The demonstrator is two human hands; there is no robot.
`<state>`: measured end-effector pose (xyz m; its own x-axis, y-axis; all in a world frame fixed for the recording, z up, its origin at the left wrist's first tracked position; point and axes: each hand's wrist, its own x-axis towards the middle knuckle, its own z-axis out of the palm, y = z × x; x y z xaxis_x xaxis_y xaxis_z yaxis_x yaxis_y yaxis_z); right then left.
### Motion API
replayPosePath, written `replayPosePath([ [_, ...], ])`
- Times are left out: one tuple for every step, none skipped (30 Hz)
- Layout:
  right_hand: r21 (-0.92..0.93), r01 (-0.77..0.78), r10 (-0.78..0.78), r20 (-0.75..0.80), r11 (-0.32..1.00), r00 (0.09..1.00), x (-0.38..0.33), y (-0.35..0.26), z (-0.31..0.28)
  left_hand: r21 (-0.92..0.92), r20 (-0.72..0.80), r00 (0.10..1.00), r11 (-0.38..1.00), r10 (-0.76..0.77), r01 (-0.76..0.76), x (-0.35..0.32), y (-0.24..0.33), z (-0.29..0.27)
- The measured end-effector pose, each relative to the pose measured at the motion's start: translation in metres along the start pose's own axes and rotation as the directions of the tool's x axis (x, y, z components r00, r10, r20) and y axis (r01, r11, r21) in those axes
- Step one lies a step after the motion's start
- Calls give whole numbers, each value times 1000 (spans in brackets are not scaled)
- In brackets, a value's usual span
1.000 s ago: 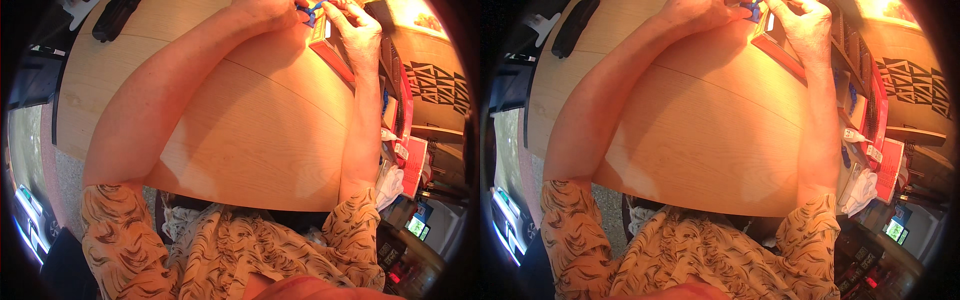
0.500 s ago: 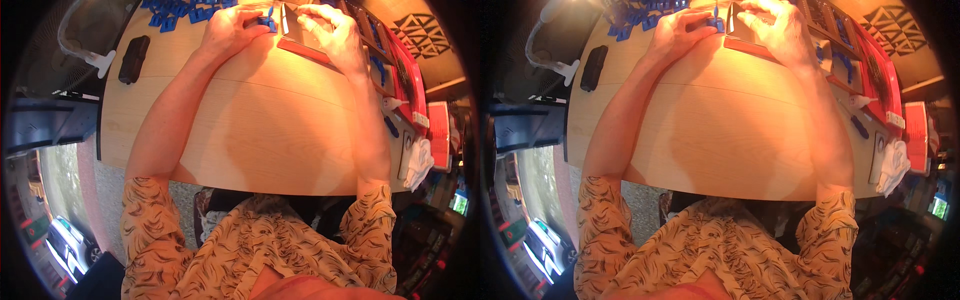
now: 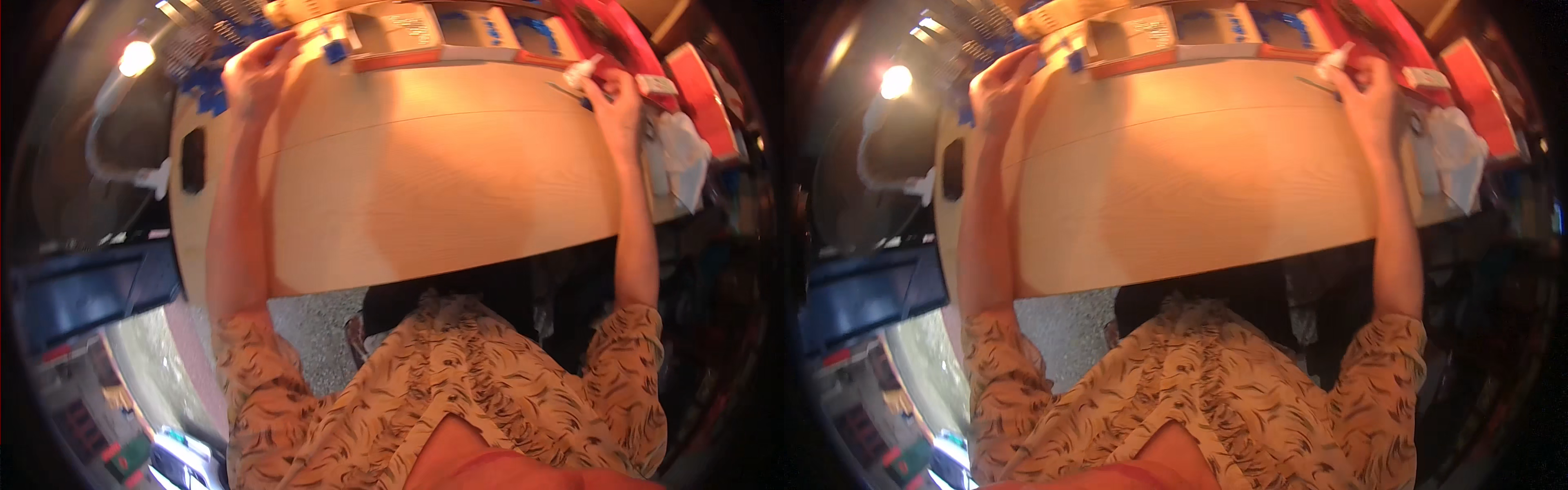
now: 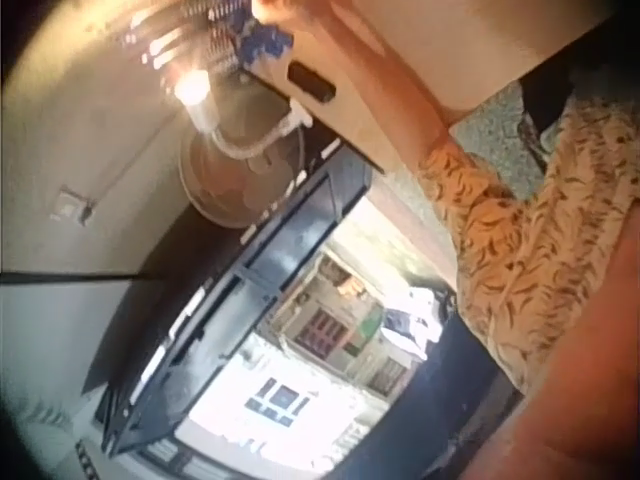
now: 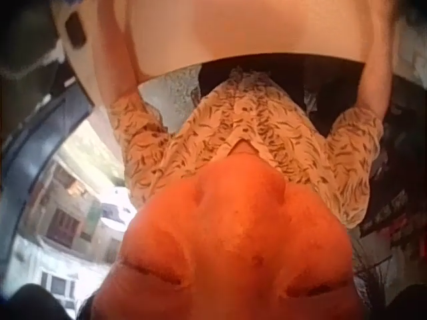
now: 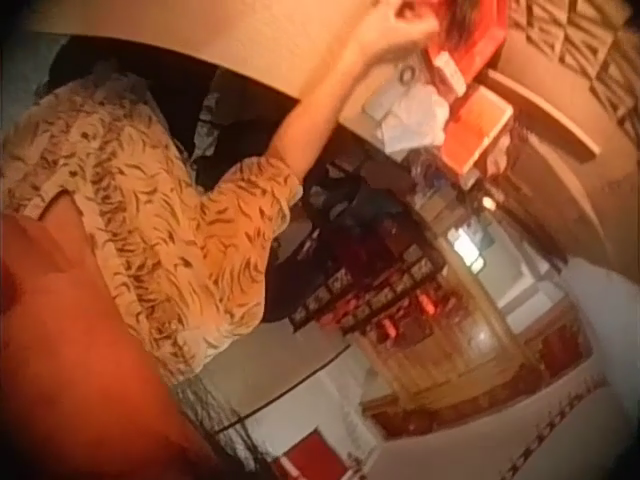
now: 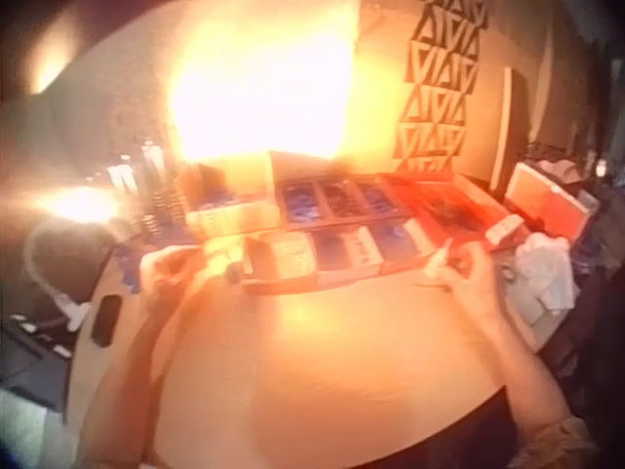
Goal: The person inserts a screw into a blue plastic part with a screwdriver, then threads a spring onto a wire. They apply glue from a bottle to the blue part and attach the wire and spring assembly by hand.
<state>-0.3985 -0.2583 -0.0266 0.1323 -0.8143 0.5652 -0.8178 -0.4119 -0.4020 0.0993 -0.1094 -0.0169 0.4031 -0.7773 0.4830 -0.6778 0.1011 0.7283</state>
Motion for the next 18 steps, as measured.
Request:
replayPosePath([
  [-34, -46, 48, 47, 998, 998, 1, 14, 3, 35, -2, 1000, 999, 19, -19, 1, 2, 0],
  [-132, -93, 107, 104, 987, 989, 0, 11, 9, 60, 15, 999, 997, -39, 38, 0, 0, -2],
  [-116, -68, 82, 123, 991, 989, -3, 0, 11, 73, 36, 994, 993, -100, 97, -3, 0, -2],
  [-141, -61, 85, 164, 988, 983, -1, -9, 15, 104, 39, 992, 988, -119, 114, -3, -1, -5],
  [-171, -57, 92, 204, 984, 975, 2, -17, 17, 133, 47, 989, 983, -137, 130, -2, -1, -9],
  [-154, -52, 84, 211, 987, 974, 4, -18, 21, 124, 82, 978, 976, -191, 180, 1, -1, -11],
  [-172, -53, 88, 202, 984, 975, 6, -15, 24, 136, 74, 978, 973, -196, 184, 4, -1, -14],
  [-190, -54, 92, 194, 980, 977, 8, -16, 27, 124, 76, 985, 982, -156, 145, 6, -2, -16],
  [-179, -52, 88, 200, 982, 976, 8, -18, 29, 110, 80, 990, 988, -115, 106, 10, -2, -18],
  [-234, -19, 64, 188, 972, 980, 7, -20, 30, 51, 100, 992, 996, -80, 76, 19, -12, -18],
  [-302, 8, 48, 176, 953, 983, 7, -17, 28, 48, 106, 991, 996, -83, 78, 22, -8, -12],
  [-302, 5, 52, 181, 953, 982, 5, -21, 27, -34, 116, 987, 992, -114, 119, 26, 3, -9],
  [-300, 8, 47, 175, 954, 983, 4, -28, 26, -115, 128, 981, 981, -144, 159, 27, 12, -7],
  [-295, 13, 39, 170, 955, 985, 3, -32, 25, -150, 194, 975, 980, -105, 135, 38, 13, -9],
  [-291, 11, 42, 174, 957, 984, 3, -32, 26, -144, 197, 974, 980, -108, 138, 37, 13, -10],
  [-256, 11, 35, 176, 967, 984, 4, -30, 27, -54, 168, 981, 993, -99, 109, 38, 14, -11],
  [-230, 8, 33, 173, 973, 984, 4, -27, 26, 27, 145, 986, 997, -82, 79, 40, 28, -9],
  [-232, 5, 36, 172, 973, 984, 4, -25, 24, -21, 210, 966, 987, -149, 157, 43, 34, -13],
])
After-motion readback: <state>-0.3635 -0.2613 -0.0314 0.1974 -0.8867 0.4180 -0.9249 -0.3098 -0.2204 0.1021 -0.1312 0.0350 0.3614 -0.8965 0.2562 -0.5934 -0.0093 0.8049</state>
